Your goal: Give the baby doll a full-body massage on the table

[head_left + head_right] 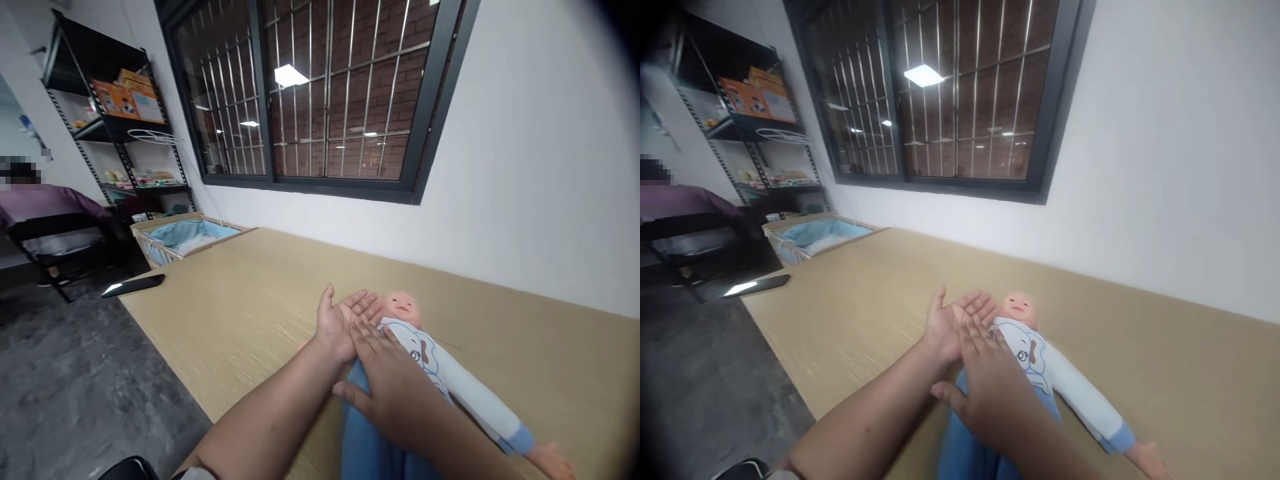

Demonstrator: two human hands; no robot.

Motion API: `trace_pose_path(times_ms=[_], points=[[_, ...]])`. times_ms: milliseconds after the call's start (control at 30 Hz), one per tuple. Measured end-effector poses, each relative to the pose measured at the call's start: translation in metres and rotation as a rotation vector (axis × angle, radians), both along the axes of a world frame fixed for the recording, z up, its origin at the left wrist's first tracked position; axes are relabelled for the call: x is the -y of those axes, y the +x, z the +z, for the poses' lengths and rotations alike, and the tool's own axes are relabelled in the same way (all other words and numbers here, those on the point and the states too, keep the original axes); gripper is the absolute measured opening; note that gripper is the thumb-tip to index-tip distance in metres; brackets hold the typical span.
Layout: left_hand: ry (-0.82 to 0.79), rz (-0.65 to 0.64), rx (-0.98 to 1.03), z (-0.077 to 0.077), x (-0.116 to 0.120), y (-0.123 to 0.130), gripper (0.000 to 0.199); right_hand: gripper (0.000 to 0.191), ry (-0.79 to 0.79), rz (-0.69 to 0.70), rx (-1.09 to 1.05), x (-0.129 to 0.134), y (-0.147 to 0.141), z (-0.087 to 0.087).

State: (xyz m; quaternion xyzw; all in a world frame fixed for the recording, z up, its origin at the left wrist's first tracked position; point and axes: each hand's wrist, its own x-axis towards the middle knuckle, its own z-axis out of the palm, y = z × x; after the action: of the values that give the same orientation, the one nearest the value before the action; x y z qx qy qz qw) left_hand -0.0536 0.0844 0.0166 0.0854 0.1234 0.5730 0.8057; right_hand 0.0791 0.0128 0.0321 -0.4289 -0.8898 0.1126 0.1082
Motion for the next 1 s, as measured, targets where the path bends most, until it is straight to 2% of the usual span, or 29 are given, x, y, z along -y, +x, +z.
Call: trace_pose_path(times_ms=[167, 333, 433, 600, 700, 800, 900, 1000], points=[[-0.009, 0.018, 0.017, -0.003, -0.004, -0.002, 0.074, 0.091, 0.035, 0.062, -0.013, 0.009, -0.003, -0.008], [-0.024, -0.032, 0.001, -0.005, 0.005, 0.015, 0.078, 0.090, 0.122, -0.003, 0.011, -0.007, 0.001, -0.018], [-0.041, -0.018, -0.035, -0.002, 0.005, 0.014, 0.076, 0.087, 0.134, -0.046, 0.047, -0.012, 0.002, -0.016], [-0.052, 0.030, -0.037, 0.000, -0.001, 0.005, 0.075, 0.091, 0.054, -0.032, 0.114, 0.001, -0.004, -0.008], [-0.052, 0.005, -0.031, 0.001, 0.000, 0.007, 0.077, 0.095, 0.059, 0.017, 0.084, 0.002, -0.004, -0.013], [-0.023, -0.014, -0.045, 0.002, 0.003, 0.014, 0.075, 0.091, 0.127, 0.021, 0.031, -0.007, 0.002, -0.019], [0.007, 0.049, -0.183, -0.004, -0.001, 0.022, 0.070, 0.084, 0.139, 0.006, 0.017, -0.017, 0.010, -0.013], [0.166, 0.265, -0.590, -0.019, -0.005, 0.026, 0.060, 0.073, 0.116, 0.014, -0.016, -0.021, 0.024, -0.003]])
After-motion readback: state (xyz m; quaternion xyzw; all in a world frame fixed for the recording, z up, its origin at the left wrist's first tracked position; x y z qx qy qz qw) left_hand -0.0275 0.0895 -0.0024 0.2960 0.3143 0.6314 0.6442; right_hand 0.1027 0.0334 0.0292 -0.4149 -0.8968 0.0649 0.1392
